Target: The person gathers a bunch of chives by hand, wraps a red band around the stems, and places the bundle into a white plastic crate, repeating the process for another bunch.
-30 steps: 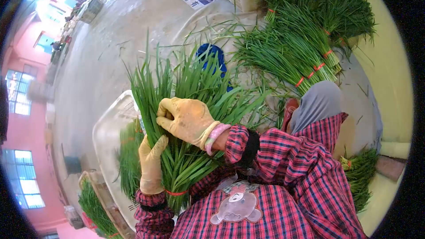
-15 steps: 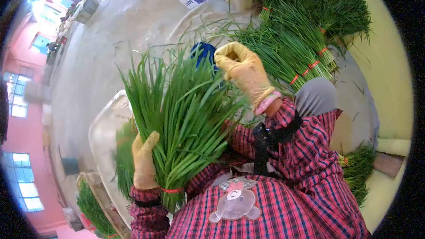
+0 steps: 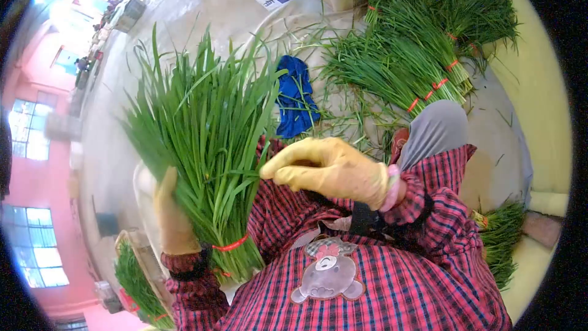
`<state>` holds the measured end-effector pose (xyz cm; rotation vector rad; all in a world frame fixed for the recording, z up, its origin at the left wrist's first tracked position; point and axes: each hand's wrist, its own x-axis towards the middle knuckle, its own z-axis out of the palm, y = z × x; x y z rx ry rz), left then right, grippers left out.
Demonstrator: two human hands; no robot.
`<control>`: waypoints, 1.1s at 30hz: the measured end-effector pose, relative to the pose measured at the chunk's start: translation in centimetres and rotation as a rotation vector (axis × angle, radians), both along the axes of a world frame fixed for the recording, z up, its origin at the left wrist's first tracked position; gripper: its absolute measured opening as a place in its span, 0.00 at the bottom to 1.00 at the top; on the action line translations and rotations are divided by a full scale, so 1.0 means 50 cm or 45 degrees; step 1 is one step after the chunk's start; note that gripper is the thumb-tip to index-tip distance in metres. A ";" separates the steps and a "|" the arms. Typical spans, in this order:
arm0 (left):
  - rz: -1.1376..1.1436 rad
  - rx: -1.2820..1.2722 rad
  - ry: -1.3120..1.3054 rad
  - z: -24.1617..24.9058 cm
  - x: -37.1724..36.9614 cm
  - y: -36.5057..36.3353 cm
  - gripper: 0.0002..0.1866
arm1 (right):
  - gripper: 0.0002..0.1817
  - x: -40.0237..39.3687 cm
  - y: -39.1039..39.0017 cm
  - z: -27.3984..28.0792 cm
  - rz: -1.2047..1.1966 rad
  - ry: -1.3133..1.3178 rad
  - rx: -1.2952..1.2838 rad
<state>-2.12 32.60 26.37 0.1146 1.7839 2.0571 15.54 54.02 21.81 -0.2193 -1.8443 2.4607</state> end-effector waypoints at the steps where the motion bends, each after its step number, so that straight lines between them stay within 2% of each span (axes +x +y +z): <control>1: -0.060 0.012 0.027 0.002 0.004 0.003 0.17 | 0.12 -0.015 -0.015 0.002 -0.050 0.163 0.188; 2: -0.071 0.010 0.030 0.001 0.011 0.007 0.17 | 0.11 -0.030 -0.027 0.001 -0.100 0.322 0.375; 3: -0.076 -0.024 0.058 -0.002 0.024 0.012 0.19 | 0.11 -0.041 -0.037 0.006 -0.108 0.323 0.375; 5: -0.059 -0.057 0.101 -0.009 0.044 0.022 0.21 | 0.14 -0.060 -0.050 0.016 -0.124 0.172 0.702; 6: -0.062 -0.057 0.104 -0.009 0.050 0.026 0.21 | 0.14 -0.062 -0.053 0.019 -0.127 0.174 0.702; 8: -0.127 -0.125 0.140 -0.007 0.061 0.030 0.20 | 0.18 -0.063 -0.058 0.022 -0.070 0.066 1.010; 9: -0.153 -0.107 0.150 -0.016 0.049 0.038 0.20 | 0.21 -0.081 -0.057 0.011 -0.066 -0.004 0.982; 13: -0.174 -0.099 0.156 -0.028 0.047 0.048 0.20 | 0.21 -0.086 -0.061 0.005 -0.114 -0.106 0.948; 19: -0.146 -0.116 0.116 -0.035 0.045 0.051 0.20 | 0.15 -0.096 -0.056 -0.027 -0.211 -0.076 0.749; 21: -0.139 -0.124 0.117 -0.044 0.037 0.044 0.21 | 0.12 -0.097 -0.048 -0.033 -0.353 -0.080 0.503; 22: -0.138 -0.125 0.116 -0.044 0.037 0.043 0.21 | 0.12 -0.096 -0.042 -0.029 -0.352 -0.080 0.503; 24: -0.132 -0.099 0.061 -0.043 0.037 0.042 0.21 | 0.12 -0.088 -0.027 -0.007 -0.314 -0.233 0.184; 25: -0.135 -0.100 0.059 -0.044 0.038 0.043 0.21 | 0.14 -0.083 -0.022 0.004 -0.243 -0.252 0.160; 26: -0.132 -0.070 0.047 -0.045 0.040 0.044 0.21 | 0.14 -0.081 -0.025 0.003 -0.247 -0.254 0.160; 28: -0.134 -0.045 0.034 -0.044 0.040 0.046 0.21 | 0.16 -0.083 -0.035 -0.002 -0.073 -0.221 0.409; 30: -0.151 0.027 -0.028 -0.042 0.032 0.045 0.15 | 0.21 -0.100 -0.048 -0.011 -0.138 -0.126 0.939; 33: -0.136 -0.062 -0.001 -0.038 0.037 0.051 0.15 | 0.19 -0.111 -0.058 -0.010 -0.140 -0.188 0.932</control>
